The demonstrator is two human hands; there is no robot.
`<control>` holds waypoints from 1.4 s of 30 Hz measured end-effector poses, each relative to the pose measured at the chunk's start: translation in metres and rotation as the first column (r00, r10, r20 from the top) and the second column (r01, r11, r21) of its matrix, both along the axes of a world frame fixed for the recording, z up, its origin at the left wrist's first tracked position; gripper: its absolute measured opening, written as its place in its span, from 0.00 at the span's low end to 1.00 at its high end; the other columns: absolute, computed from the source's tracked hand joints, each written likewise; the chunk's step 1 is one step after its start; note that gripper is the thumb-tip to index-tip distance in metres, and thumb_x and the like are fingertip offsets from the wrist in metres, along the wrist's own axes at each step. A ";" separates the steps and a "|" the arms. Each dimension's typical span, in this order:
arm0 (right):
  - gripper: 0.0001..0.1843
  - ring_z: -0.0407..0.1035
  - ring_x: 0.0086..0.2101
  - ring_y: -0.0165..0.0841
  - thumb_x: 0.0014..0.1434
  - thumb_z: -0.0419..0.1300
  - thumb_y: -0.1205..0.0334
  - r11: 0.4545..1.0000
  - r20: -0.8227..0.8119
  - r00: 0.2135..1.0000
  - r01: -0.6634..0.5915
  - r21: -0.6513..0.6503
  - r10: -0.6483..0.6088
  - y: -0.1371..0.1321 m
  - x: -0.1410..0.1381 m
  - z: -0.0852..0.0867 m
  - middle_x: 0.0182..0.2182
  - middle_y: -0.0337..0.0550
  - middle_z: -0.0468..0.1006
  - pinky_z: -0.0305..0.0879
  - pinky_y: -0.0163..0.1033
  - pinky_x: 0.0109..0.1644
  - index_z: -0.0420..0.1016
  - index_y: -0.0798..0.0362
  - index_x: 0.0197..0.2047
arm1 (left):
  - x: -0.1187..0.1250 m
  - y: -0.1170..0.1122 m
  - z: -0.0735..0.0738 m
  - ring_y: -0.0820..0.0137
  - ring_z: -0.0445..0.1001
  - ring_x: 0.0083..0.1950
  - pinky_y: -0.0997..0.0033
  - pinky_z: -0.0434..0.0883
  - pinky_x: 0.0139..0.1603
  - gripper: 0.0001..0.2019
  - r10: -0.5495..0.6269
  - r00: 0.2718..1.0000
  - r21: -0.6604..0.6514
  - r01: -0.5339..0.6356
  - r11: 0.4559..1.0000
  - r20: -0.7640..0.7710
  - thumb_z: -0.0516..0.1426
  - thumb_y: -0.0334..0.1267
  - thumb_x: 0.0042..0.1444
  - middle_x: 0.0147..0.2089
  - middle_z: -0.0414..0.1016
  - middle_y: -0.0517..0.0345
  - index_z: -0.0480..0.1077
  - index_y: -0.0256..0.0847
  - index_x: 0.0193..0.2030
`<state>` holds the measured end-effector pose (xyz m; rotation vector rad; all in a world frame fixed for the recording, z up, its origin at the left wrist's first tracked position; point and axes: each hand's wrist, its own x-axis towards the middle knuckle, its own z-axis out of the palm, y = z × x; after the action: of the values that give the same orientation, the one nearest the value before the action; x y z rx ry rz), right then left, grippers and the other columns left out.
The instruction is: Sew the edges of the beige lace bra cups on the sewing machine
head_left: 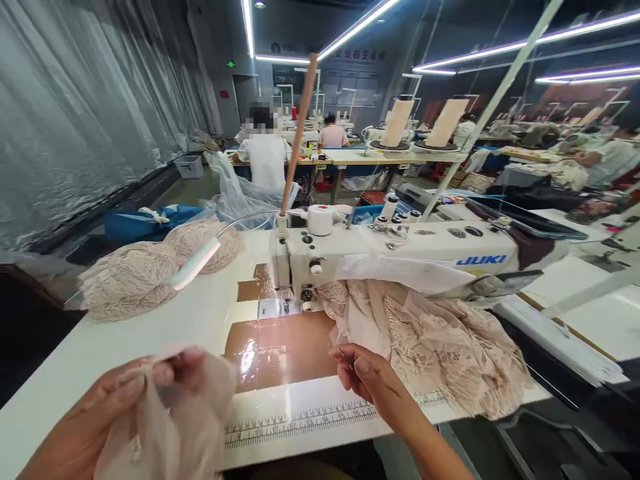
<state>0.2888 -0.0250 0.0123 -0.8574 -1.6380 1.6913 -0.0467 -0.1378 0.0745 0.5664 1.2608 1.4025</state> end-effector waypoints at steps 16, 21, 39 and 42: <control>0.20 0.59 0.28 0.28 0.57 0.60 0.47 0.893 -0.007 0.894 -0.447 -0.056 0.447 -0.002 -0.154 0.019 0.25 0.37 0.67 0.54 0.33 0.33 0.75 0.58 0.30 | -0.012 0.020 -0.032 0.61 0.73 0.47 0.63 0.68 0.52 0.18 -0.583 0.714 0.051 0.648 0.760 -0.387 0.59 0.42 0.57 0.47 0.76 0.53 0.71 0.38 0.53; 0.22 0.60 0.27 0.27 0.57 0.60 0.45 0.905 -0.061 0.907 -0.420 -0.067 0.416 -0.007 -0.162 0.011 0.23 0.37 0.67 0.56 0.33 0.33 0.76 0.59 0.30 | -0.009 0.025 -0.035 0.61 0.73 0.47 0.65 0.68 0.51 0.21 -0.578 0.712 0.084 0.656 0.750 -0.399 0.59 0.41 0.57 0.51 0.75 0.50 0.69 0.37 0.56; 0.30 0.69 0.43 0.40 0.51 0.65 0.43 0.965 0.163 0.953 -0.261 0.020 0.255 -0.023 -0.078 0.015 0.43 0.47 0.75 0.67 0.41 0.46 0.72 0.53 0.51 | 0.054 0.027 -0.030 0.67 0.74 0.39 0.71 0.71 0.40 0.16 -0.282 0.697 0.106 0.458 0.883 -0.659 0.48 0.45 0.65 0.38 0.77 0.54 0.70 0.38 0.50; 0.29 0.71 0.35 0.36 0.50 0.64 0.40 0.884 -0.089 0.915 -0.403 -0.237 0.393 -0.039 -0.101 0.009 0.34 0.45 0.76 0.67 0.39 0.41 0.75 0.59 0.42 | 0.058 0.040 -0.037 0.61 0.71 0.53 0.63 0.67 0.56 0.16 -0.104 0.521 0.150 0.422 0.894 -0.847 0.49 0.41 0.65 0.52 0.74 0.49 0.67 0.39 0.55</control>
<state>0.1880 -0.0638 0.0214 -0.6210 -1.6804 2.2236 0.0110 -0.0974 0.0378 1.7665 1.5453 1.0810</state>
